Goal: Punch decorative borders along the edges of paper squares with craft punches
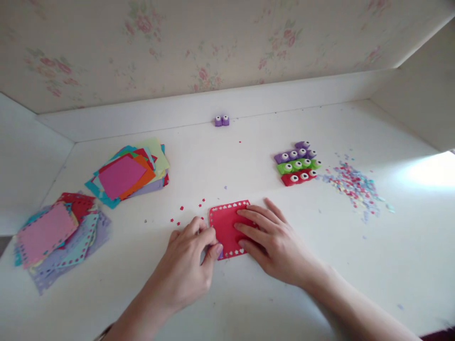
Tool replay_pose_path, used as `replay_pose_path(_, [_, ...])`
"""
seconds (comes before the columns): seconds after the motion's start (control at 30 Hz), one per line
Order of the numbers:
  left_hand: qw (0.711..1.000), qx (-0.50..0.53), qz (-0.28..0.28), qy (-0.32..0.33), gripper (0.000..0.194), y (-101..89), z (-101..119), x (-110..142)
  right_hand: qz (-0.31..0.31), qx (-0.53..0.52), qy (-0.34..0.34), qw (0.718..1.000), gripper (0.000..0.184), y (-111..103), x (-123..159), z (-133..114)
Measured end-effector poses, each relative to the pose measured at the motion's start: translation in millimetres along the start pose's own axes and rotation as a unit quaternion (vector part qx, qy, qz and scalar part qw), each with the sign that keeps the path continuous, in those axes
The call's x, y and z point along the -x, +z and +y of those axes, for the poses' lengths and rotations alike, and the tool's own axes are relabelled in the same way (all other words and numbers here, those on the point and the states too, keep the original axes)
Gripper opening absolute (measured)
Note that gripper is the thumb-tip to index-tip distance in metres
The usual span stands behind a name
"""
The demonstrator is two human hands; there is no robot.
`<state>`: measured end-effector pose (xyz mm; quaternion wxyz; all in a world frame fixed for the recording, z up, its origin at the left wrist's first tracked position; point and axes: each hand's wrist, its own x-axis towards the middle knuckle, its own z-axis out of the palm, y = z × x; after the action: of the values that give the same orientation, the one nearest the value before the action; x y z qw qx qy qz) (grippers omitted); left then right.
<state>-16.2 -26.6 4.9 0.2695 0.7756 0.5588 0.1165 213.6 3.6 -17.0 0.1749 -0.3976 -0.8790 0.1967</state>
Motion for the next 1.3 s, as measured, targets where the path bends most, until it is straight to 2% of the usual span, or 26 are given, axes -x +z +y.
replay_pose_path(0.17, [0.999,0.039,0.014,0.01,0.019,-2.0,-0.9,5.3,0.009,0.0,-0.006,1.0,0.025,-1.5,0.9,-2.3])
replay_pose_path(0.33, [0.996,0.082,0.037,0.021,0.021,-8.3,-13.3,19.1,0.009,0.0,-0.008,1.0,0.024,-4.5,2.1,-3.9])
replay_pose_path(0.57, [0.991,-0.005,0.129,-0.045,0.028,-14.4,-41.9,38.5,0.015,-0.004,-0.015,1.0,0.024,-2.1,3.1,-1.1])
replay_pose_path(0.67, [0.988,-0.039,0.137,-0.061,0.031,-10.2,-46.8,41.2,0.011,-0.008,-0.012,1.0,0.024,-1.0,3.5,-0.7])
replay_pose_path(0.8, [0.987,-0.066,0.142,-0.043,0.031,-7.2,-47.8,35.1,0.007,-0.009,-0.009,1.0,0.024,-1.8,4.5,-1.6])
replay_pose_path(0.9, [0.986,-0.054,0.155,-0.034,0.03,-10.9,-47.9,20.0,0.008,-0.011,-0.008,1.0,0.024,-3.2,4.9,-2.2])
replay_pose_path(1.0, [0.987,-0.023,0.156,-0.031,0.031,-18.8,-42.5,-8.2,0.007,-0.019,-0.005,1.0,0.023,-4.4,5.1,-2.8])
replay_pose_path(1.17, [0.992,0.04,0.117,0.024,0.034,-32.0,-13.4,-81.2,0.019,-0.041,0.006,0.999,0.02,-4.8,5.5,-3.1])
replay_pose_path(1.3, [0.994,0.031,0.084,0.056,0.034,-29.6,16.1,-148.6,0.027,-0.055,0.011,0.998,0.019,-4.5,5.5,-2.0])
